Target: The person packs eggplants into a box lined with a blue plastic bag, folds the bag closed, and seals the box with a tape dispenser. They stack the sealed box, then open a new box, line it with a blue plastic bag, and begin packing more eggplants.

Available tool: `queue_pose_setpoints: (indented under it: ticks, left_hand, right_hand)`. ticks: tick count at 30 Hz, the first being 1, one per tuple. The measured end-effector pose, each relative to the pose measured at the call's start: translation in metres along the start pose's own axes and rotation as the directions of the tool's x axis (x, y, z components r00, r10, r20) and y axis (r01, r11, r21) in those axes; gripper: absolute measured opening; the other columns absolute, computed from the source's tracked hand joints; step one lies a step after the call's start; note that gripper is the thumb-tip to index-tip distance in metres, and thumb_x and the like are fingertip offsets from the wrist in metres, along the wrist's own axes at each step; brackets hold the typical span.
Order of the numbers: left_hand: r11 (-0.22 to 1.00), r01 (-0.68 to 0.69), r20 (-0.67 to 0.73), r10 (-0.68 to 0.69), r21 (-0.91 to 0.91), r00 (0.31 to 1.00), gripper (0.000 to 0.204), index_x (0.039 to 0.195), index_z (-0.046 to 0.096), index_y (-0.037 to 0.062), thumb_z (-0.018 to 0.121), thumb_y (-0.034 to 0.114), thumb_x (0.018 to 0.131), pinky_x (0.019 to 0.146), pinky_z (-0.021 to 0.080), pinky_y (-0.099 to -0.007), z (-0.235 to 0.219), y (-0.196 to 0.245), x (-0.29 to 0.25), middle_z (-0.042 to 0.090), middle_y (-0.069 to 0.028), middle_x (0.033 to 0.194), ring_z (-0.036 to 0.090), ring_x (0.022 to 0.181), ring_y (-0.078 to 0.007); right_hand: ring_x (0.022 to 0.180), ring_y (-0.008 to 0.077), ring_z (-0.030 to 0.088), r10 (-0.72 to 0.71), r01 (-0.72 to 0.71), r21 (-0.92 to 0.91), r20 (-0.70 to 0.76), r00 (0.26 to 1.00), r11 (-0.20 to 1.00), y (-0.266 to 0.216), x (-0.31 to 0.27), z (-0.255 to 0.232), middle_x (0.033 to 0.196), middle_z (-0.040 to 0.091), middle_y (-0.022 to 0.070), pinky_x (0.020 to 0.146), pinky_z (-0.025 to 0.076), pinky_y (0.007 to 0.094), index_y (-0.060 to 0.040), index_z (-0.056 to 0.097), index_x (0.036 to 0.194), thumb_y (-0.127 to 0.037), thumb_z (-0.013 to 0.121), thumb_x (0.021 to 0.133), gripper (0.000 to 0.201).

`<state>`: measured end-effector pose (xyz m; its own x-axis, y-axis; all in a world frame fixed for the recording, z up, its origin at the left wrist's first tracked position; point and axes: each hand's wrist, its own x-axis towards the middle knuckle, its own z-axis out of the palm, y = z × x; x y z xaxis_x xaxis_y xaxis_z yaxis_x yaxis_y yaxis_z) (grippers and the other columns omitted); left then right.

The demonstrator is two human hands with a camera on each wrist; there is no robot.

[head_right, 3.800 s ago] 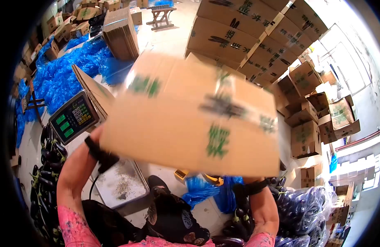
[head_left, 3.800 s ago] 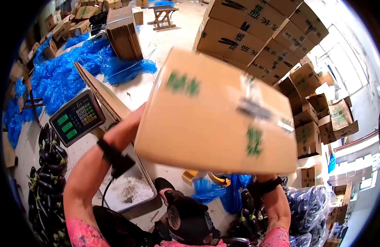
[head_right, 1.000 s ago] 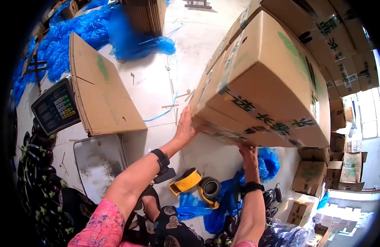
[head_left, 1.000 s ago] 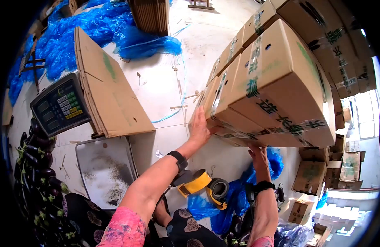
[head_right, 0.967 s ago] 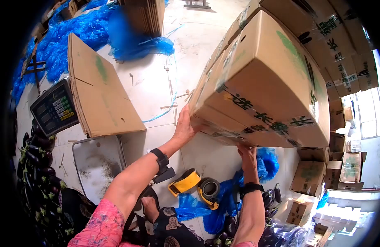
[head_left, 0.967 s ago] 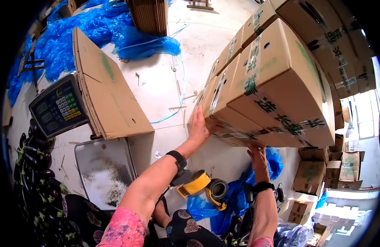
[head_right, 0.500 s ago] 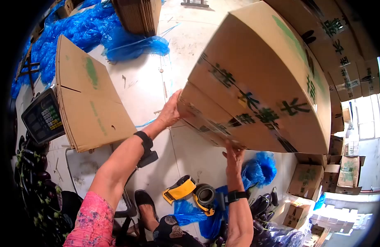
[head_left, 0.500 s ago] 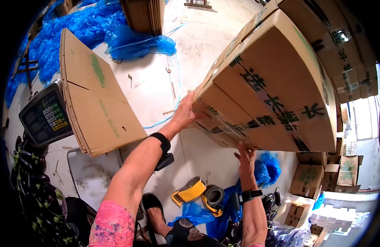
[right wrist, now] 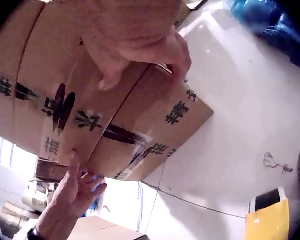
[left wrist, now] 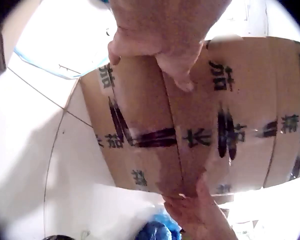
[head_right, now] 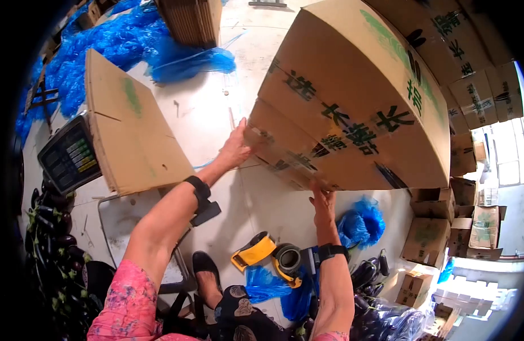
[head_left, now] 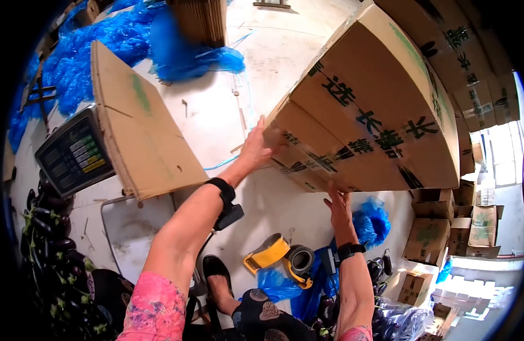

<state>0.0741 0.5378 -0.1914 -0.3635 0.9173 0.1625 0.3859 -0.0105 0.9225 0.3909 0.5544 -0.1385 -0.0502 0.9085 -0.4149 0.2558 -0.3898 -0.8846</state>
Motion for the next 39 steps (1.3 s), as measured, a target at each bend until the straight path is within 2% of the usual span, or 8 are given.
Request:
queue_pose_setpoints:
  ticks: [4, 6, 12, 16, 21, 28, 34, 39]
  left_hand:
    - [0.999, 0.031, -0.061, -0.032, -0.030, 0.998, 0.064, 0.136, 0.046, -0.0006, 0.073, 0.016, 0.080, 0.102, 0.045, -0.0483, -0.020, 0.059, -0.076, 0.058, -0.0263, 0.125, 0.055, 0.118, -0.0456]
    - [0.961, -0.275, -0.044, 0.275, 0.018, 0.960, 0.044, 0.123, 0.057, 0.0004, 0.070, 0.010, 0.083, 0.095, 0.049, -0.0472, -0.057, 0.103, -0.121, 0.062, -0.0224, 0.115, 0.060, 0.109, -0.0433]
    - [0.929, -0.218, -0.376, 0.325, 0.300, 0.868, 0.035, 0.118, 0.062, 0.0020, 0.068, 0.001, 0.083, 0.079, 0.053, -0.0358, -0.205, 0.218, -0.197, 0.060, -0.0160, 0.107, 0.062, 0.092, -0.0293]
    - [0.993, 0.040, -0.688, -0.108, -0.114, 0.718, 0.041, 0.126, 0.055, -0.0010, 0.069, 0.019, 0.092, 0.083, 0.052, -0.0320, -0.255, 0.181, -0.190, 0.059, -0.0110, 0.108, 0.060, 0.095, -0.0195]
    - [0.893, 0.298, -0.424, -0.427, -0.336, 0.799, 0.072, 0.128, 0.055, -0.0059, 0.077, 0.048, 0.084, 0.088, 0.052, -0.0362, -0.280, 0.122, -0.162, 0.066, -0.0214, 0.114, 0.064, 0.103, -0.0266]
    - [0.855, 0.317, -0.370, -0.474, -0.412, 0.799, 0.060, 0.113, 0.066, -0.0014, 0.072, 0.050, 0.083, 0.082, 0.054, -0.0403, -0.281, 0.125, -0.163, 0.073, -0.0164, 0.096, 0.069, 0.089, -0.0276]
    - [0.919, 0.381, -0.538, -0.274, 0.097, 0.798, 0.047, 0.097, 0.063, -0.0033, 0.066, 0.042, 0.084, 0.086, 0.051, -0.0504, -0.283, 0.141, -0.141, 0.068, -0.0301, 0.095, 0.066, 0.094, -0.0466]
    - [0.919, 0.344, -0.539, -0.194, 0.194, 0.820, 0.057, 0.113, 0.066, -0.0009, 0.063, 0.051, 0.089, 0.089, 0.051, -0.0501, -0.298, 0.126, -0.161, 0.069, -0.0295, 0.103, 0.065, 0.099, -0.0466]
  right_hand:
    - [0.095, 0.0176, 0.064, 0.273, -0.244, -0.191, 0.148, 0.950, 0.951, 0.037, 0.009, -0.002, 0.106, 0.066, 0.0045, 0.081, 0.053, 0.0370, -0.0103, 0.062, 0.123, -0.056, 0.073, 0.086, 0.059]
    - [0.095, 0.0168, 0.064, 0.203, -0.134, -0.242, 0.291, 0.935, 0.961, 0.016, -0.038, 0.041, 0.103, 0.066, 0.0052, 0.081, 0.053, 0.0341, -0.0082, 0.063, 0.121, -0.053, 0.070, 0.090, 0.055]
    - [0.108, 0.0216, 0.065, -0.055, 0.200, -0.166, 0.621, 0.782, 0.966, -0.091, -0.121, 0.181, 0.118, 0.067, 0.0138, 0.085, 0.054, 0.0340, 0.0019, 0.059, 0.130, -0.039, 0.071, 0.092, 0.057]
    - [0.117, 0.0292, 0.064, -0.364, 0.536, 0.017, 0.752, 0.550, 0.844, -0.156, -0.182, 0.258, 0.134, 0.061, 0.0221, 0.090, 0.055, 0.0351, 0.0025, 0.048, 0.142, -0.030, 0.084, 0.081, 0.078]
    - [0.100, 0.0215, 0.071, -0.393, 0.721, 0.001, 0.839, 0.376, 0.693, -0.167, -0.190, 0.295, 0.117, 0.071, 0.0192, 0.077, 0.059, 0.0304, 0.0011, 0.053, 0.139, -0.016, 0.086, 0.078, 0.071]
    - [0.086, 0.0238, 0.075, -0.414, 0.743, -0.210, 0.720, 0.557, 0.635, -0.193, -0.160, 0.268, 0.092, 0.076, 0.0188, 0.082, 0.058, 0.0355, 0.0036, 0.063, 0.123, -0.021, 0.072, 0.082, 0.048]
    - [0.084, 0.0478, 0.068, -0.422, 0.800, -0.600, 0.725, 0.545, 0.004, -0.199, -0.167, 0.301, 0.084, 0.070, 0.0279, 0.082, 0.054, 0.0522, 0.0000, 0.063, 0.115, -0.031, 0.058, 0.089, 0.041]
    - [0.083, 0.0494, 0.066, -0.461, 0.818, -0.566, 0.700, 0.545, 0.108, -0.196, -0.175, 0.286, 0.083, 0.066, 0.0314, 0.077, 0.054, 0.0553, 0.0044, 0.067, 0.084, -0.032, 0.055, 0.089, 0.038]
